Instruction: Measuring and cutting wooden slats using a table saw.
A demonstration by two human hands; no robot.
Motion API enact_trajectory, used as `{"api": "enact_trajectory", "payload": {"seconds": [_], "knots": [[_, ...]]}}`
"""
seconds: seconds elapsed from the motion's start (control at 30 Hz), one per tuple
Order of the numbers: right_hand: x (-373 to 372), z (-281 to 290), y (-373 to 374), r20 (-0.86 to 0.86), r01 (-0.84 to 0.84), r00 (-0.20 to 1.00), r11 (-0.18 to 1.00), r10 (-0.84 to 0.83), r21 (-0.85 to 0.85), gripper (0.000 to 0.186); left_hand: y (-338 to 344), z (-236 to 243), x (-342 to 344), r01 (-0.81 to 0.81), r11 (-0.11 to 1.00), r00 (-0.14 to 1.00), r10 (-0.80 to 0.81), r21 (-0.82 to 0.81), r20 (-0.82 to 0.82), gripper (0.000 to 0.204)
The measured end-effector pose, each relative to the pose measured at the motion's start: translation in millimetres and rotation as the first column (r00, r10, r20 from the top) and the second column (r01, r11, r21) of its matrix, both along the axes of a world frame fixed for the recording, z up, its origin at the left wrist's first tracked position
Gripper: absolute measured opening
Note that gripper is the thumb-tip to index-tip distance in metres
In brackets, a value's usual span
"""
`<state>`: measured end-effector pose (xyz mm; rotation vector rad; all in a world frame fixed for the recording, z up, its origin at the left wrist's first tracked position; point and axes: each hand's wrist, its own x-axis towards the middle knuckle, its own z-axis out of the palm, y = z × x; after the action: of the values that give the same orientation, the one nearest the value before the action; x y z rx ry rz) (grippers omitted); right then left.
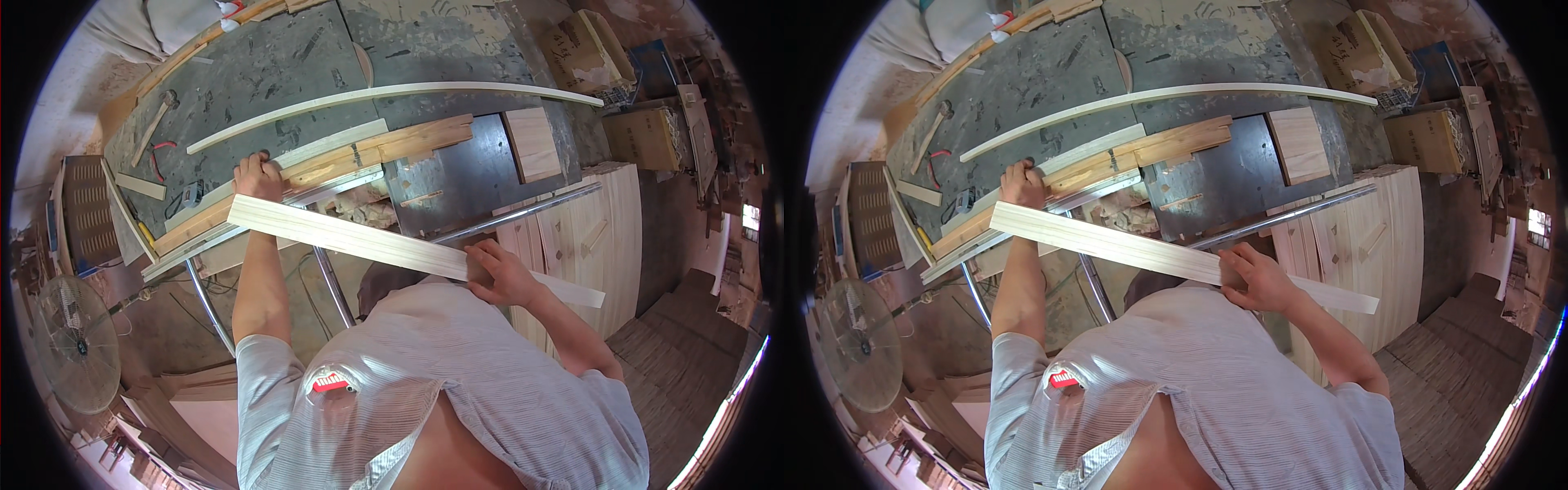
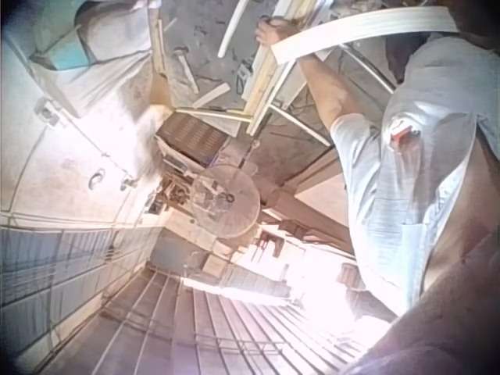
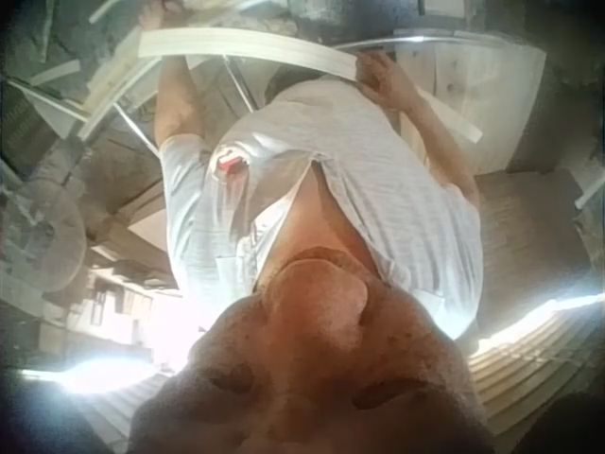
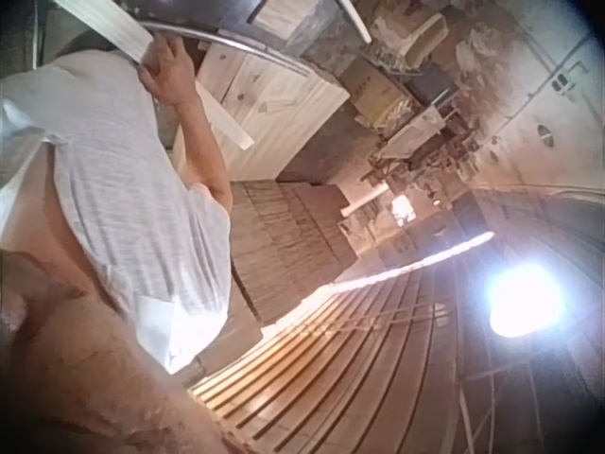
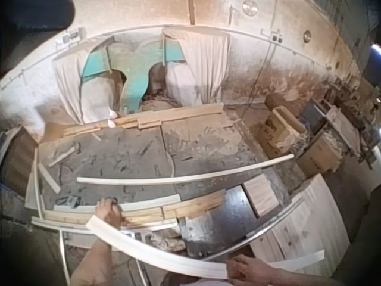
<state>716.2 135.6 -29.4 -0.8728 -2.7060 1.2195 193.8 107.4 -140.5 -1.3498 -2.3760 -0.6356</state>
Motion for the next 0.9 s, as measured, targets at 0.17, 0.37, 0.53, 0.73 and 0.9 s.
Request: {"api": "enact_trajectory", "payload": {"seconds": [0.17, 0.37, 0.53, 0.73, 0.9], "knots": [[1.3, -1.1, -3.3, 0.001, -0.008, 1.000, 1.000, 0.008, -0.002, 0.072, -0.2, -2.0, -3.3, 0.009, 1.000, 0.999, -0.009, -0.016, 0.035, 0.018], [2.2, -1.5, -7.9, -0.035, -0.023, 0.999, 0.999, 0.024, 0.033, 0.071, -2.9, -8.3, -8.8, 0.030, 0.999, 0.998, -0.028, -0.029, 0.049, 0.019], [0.9, -3.6, -9.0, -0.015, -0.035, 0.999, 0.999, 0.036, 0.022, 0.071, -1.1, -13.8, -10.4, 0.008, 1.000, 0.999, -0.007, -0.026, 0.042, 0.020], [0.4, -3.4, -12.0, -0.016, -0.019, 1.000, 1.000, 0.019, 0.009, 0.071, -2.1, -12.2, -9.9, -0.004, 0.999, 0.999, 0.006, -0.035, 0.038, 0.020], [1.2, -6.2, -12.9, -0.025, -0.014, 1.000, 1.000, 0.014, 0.006, 0.071, -2.3, -5.3, -7.7, 0.030, 0.999, 0.997, -0.027, -0.044, 0.069, 0.021]]}}
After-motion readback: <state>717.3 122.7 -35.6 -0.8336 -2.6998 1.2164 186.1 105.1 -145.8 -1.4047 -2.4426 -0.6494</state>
